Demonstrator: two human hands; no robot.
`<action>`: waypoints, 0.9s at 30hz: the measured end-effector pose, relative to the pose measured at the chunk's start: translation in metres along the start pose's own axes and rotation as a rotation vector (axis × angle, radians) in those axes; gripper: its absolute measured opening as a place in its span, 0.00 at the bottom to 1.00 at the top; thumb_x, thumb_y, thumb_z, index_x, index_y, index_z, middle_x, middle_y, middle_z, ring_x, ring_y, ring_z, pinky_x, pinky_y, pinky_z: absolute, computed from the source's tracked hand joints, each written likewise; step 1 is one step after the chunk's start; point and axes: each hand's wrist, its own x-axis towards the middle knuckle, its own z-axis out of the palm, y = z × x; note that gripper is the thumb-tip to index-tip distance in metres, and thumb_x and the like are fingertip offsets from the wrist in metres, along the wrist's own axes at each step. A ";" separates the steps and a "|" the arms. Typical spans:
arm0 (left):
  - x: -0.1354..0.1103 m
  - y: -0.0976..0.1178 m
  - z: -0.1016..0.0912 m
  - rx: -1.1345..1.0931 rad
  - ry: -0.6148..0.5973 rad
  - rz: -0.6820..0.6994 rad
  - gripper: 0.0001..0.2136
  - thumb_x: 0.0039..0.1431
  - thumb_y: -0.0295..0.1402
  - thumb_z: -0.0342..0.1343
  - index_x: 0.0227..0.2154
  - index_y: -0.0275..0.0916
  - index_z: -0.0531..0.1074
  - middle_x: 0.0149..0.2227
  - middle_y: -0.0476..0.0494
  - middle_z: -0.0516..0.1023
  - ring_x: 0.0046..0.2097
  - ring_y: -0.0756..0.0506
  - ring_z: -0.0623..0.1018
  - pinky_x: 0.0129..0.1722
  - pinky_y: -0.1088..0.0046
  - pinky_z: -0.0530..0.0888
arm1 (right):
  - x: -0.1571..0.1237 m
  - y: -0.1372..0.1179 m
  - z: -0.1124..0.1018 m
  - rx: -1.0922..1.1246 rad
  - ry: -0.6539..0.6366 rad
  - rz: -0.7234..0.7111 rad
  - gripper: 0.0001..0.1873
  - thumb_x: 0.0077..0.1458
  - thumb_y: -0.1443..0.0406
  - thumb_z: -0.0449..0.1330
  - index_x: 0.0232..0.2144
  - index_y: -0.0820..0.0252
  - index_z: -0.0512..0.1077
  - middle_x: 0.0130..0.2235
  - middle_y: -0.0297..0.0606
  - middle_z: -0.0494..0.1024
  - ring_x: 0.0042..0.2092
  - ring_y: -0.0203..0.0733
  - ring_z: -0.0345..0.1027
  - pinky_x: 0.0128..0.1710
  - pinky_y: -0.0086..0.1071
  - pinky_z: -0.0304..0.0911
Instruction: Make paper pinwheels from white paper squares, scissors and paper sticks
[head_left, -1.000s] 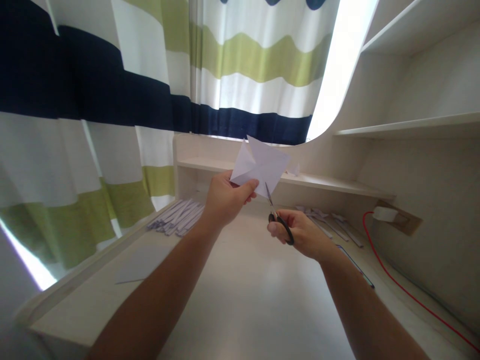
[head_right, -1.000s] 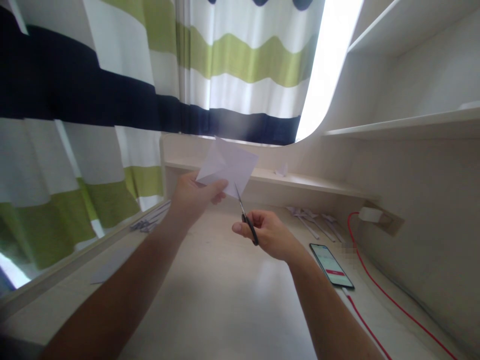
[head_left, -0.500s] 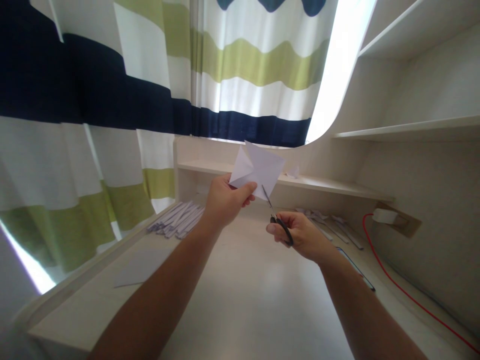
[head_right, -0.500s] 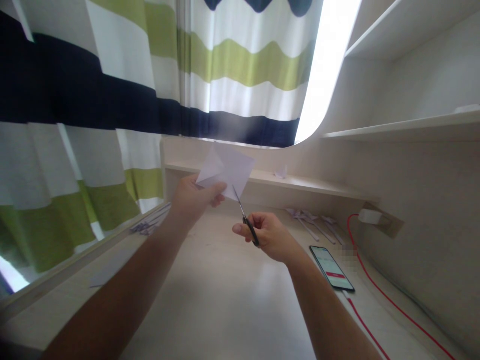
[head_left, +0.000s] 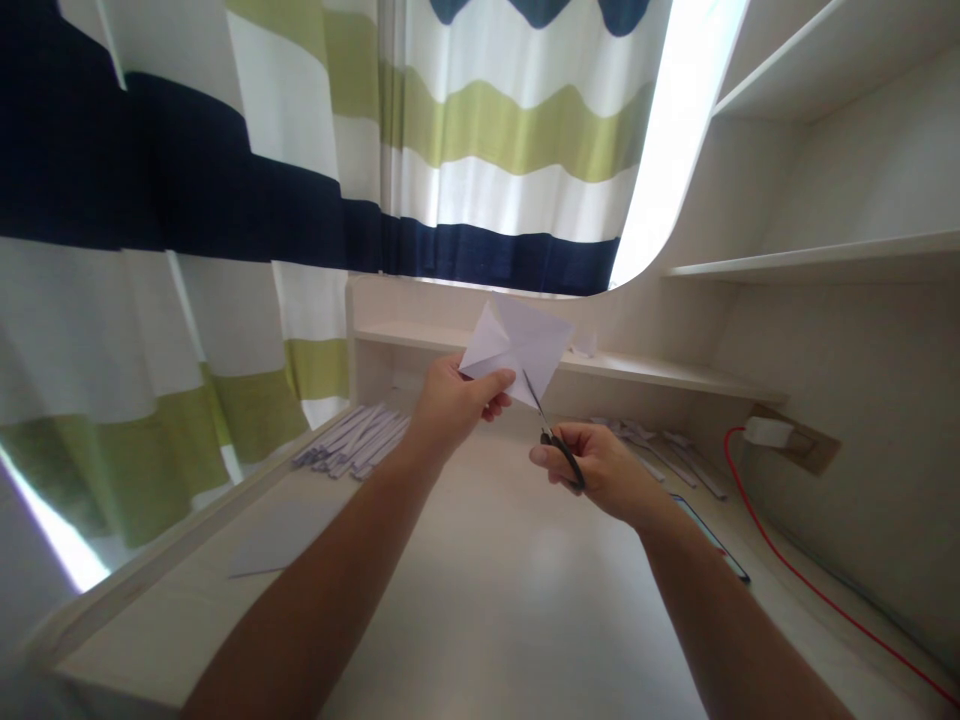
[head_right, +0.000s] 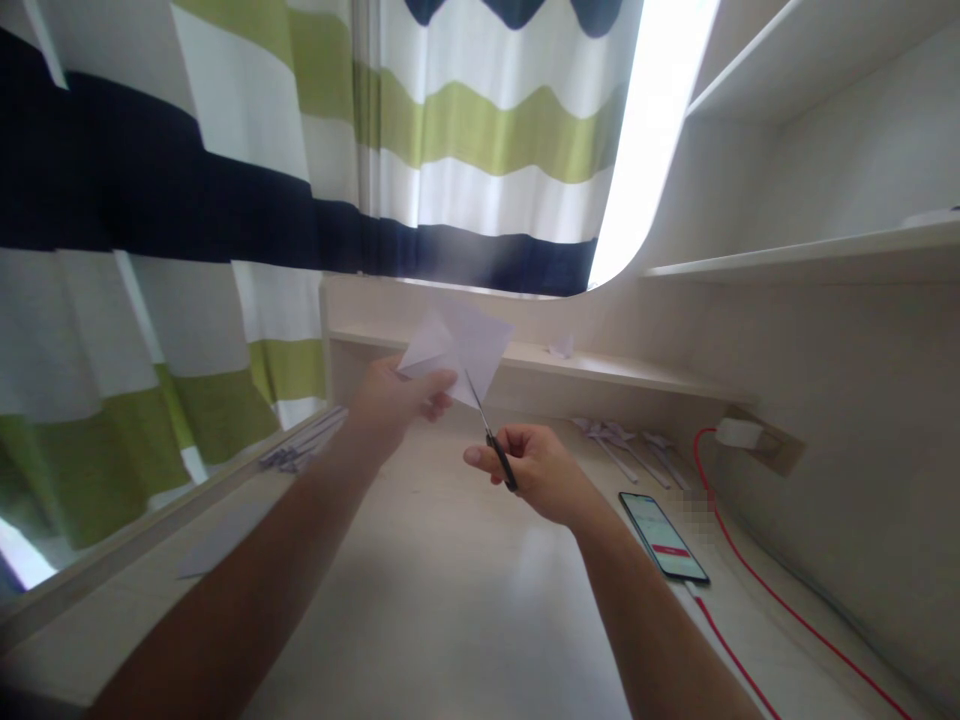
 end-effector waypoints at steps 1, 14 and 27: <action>0.000 -0.001 0.001 -0.001 -0.009 -0.008 0.11 0.48 0.37 0.70 0.27 0.35 0.79 0.21 0.45 0.80 0.20 0.50 0.75 0.20 0.76 0.71 | 0.000 0.000 0.000 0.007 -0.001 0.000 0.26 0.52 0.45 0.72 0.23 0.59 0.72 0.21 0.28 0.66 0.23 0.33 0.53 0.25 0.33 0.46; -0.005 0.001 0.004 0.025 -0.043 -0.017 0.09 0.50 0.37 0.69 0.27 0.35 0.79 0.21 0.46 0.80 0.20 0.51 0.74 0.20 0.78 0.71 | 0.001 0.001 -0.001 0.016 -0.010 -0.011 0.25 0.53 0.46 0.72 0.23 0.59 0.72 0.21 0.28 0.66 0.24 0.34 0.55 0.26 0.33 0.47; -0.005 0.003 0.006 0.044 -0.042 -0.030 0.10 0.49 0.37 0.68 0.27 0.35 0.78 0.21 0.46 0.80 0.21 0.51 0.74 0.20 0.78 0.70 | 0.001 -0.001 -0.001 0.024 0.027 -0.021 0.27 0.51 0.45 0.73 0.22 0.59 0.71 0.21 0.29 0.67 0.24 0.33 0.55 0.26 0.32 0.46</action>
